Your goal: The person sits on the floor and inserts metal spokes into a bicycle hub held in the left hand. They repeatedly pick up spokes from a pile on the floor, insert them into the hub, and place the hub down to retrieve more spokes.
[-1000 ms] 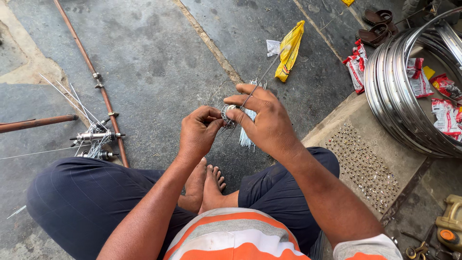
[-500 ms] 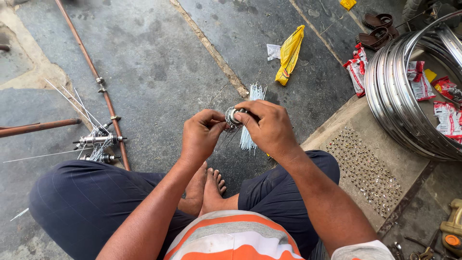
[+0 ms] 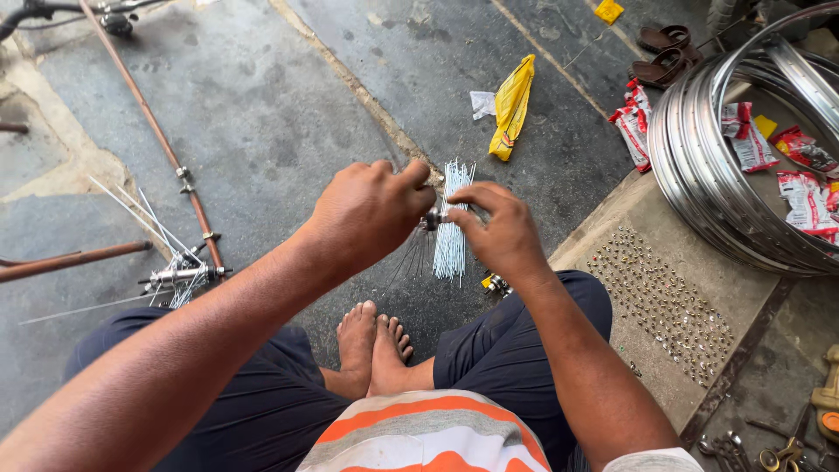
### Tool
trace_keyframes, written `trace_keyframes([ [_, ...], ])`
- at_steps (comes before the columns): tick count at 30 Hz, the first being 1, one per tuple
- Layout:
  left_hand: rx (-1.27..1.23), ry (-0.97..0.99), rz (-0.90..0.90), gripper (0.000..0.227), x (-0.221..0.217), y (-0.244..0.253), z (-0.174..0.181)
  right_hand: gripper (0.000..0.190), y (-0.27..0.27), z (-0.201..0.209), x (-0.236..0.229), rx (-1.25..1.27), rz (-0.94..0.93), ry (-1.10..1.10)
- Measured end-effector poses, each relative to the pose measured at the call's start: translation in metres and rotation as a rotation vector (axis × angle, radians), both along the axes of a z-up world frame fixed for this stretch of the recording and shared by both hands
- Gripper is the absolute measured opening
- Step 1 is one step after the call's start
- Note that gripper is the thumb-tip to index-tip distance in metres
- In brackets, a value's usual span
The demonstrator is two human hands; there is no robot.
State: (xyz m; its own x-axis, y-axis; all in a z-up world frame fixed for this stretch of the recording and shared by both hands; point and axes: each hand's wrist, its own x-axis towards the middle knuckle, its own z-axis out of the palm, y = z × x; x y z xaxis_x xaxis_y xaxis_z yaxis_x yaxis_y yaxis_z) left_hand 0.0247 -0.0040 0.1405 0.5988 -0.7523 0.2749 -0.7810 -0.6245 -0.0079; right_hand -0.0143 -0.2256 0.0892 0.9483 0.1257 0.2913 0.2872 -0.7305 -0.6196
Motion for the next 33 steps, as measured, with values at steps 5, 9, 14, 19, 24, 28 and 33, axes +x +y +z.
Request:
trace_keyframes([
  [5,0.142,-0.035,-0.050,0.017,0.005,-0.012,0.027,0.025,0.029,-0.002,0.021,-0.007,0.117,-0.105],
  [9,-0.010,-0.171,-0.086,0.017,0.004,0.005,0.037,0.019,0.046,0.008,0.032,0.290,-0.068,0.179],
  [14,-0.391,-0.054,0.181,0.049,-0.048,0.036,-0.010,0.013,0.032,0.041,0.044,0.554,0.253,-0.021],
  [19,-0.700,0.310,0.347,0.105,-0.044,0.028,-0.081,0.013,0.043,0.067,0.046,0.587,0.405,-0.002],
  [24,-1.019,0.597,0.387,0.048,0.010,-0.018,-0.094,0.013,0.072,0.063,0.045,0.628,0.415,-0.026],
  [28,-0.831,0.487,0.404,0.027,0.049,0.018,-0.093,0.011,0.082,0.040,0.092,0.882,0.347,-0.080],
  [33,-0.307,0.265,0.512,0.014,0.067,0.161,-0.088,0.014,0.138,-0.029,0.169,1.325,0.229,0.153],
])
